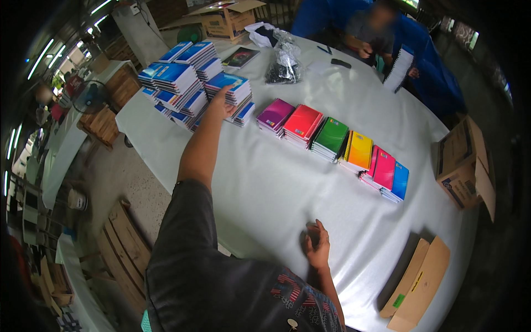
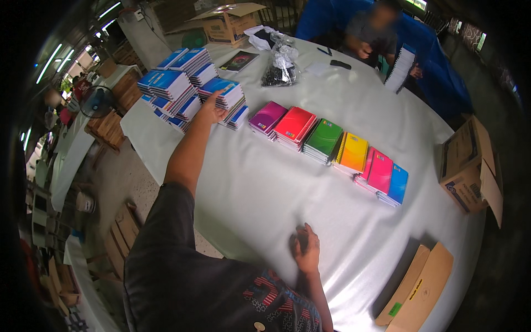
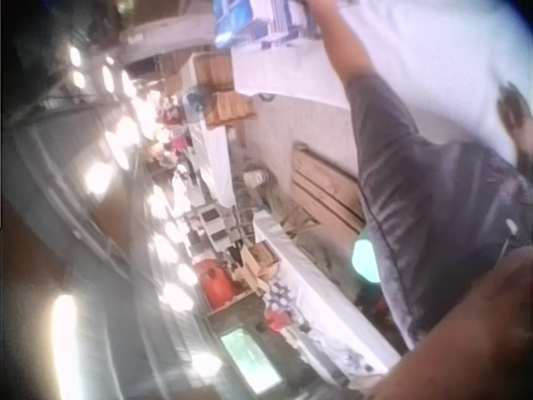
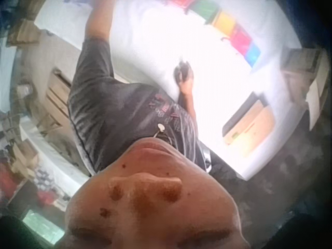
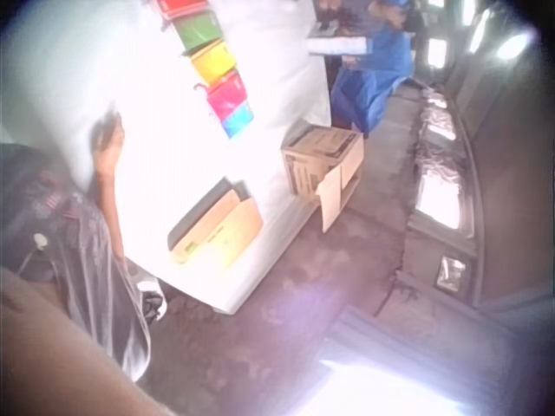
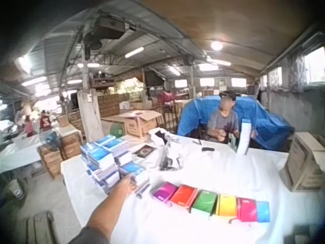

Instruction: The person picks up colorful spiral notebooks from different stacks on a table and organizes them into a single larger stack.

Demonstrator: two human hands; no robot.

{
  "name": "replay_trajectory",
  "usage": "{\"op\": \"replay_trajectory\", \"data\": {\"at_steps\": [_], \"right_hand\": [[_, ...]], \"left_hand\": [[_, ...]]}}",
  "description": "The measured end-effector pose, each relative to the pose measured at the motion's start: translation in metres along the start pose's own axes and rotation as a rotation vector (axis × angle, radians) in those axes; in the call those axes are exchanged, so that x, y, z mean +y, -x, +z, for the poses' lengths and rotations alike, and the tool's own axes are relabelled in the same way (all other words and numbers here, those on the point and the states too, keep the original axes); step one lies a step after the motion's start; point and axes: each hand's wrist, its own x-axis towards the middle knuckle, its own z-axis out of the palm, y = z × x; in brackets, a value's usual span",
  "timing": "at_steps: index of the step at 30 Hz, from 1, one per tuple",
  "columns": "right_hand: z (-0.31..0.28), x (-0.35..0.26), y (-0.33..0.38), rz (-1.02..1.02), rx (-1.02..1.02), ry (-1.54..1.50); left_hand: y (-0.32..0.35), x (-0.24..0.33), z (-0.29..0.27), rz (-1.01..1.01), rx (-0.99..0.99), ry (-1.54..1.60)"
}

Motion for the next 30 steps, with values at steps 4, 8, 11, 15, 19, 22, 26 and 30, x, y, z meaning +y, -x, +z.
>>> {"op": "replay_trajectory", "data": {"at_steps": [4, 8, 11, 15, 19, 22, 26, 30], "right_hand": [[-0.004, -0.001, -0.001, 0.054, -0.023, 0.015], [-0.003, 0.004, 0.000, 0.028, -0.014, 0.015], [-0.003, 0.001, -0.001, 0.032, -0.005, -0.016], [-0.002, -0.002, -0.001, 0.043, -0.004, -0.026], [-0.001, -0.002, -0.001, 0.043, 0.001, -0.056], [-0.006, 0.007, 0.002, 0.044, 0.023, 0.009], [-0.008, 0.011, 0.004, 0.015, -0.015, 0.005], [-0.004, 0.012, 0.003, -0.045, -0.024, -0.024]], "left_hand": [[0.004, -0.005, 0.008, 0.016, -0.062, 0.012], [0.018, -0.003, 0.014, 0.020, -0.035, 0.012], [0.031, 0.006, 0.017, 0.058, -0.076, -0.072], [0.053, 0.010, 0.013, 0.221, 0.126, -0.701], [0.090, 0.017, 0.013, 0.577, 0.188, -1.176], [0.179, 0.012, 0.050, 1.167, -0.035, -0.926], [0.345, 0.006, 0.049, 2.158, -0.092, -0.472], [0.434, -0.015, 0.003, 2.665, -0.486, -0.059]]}}
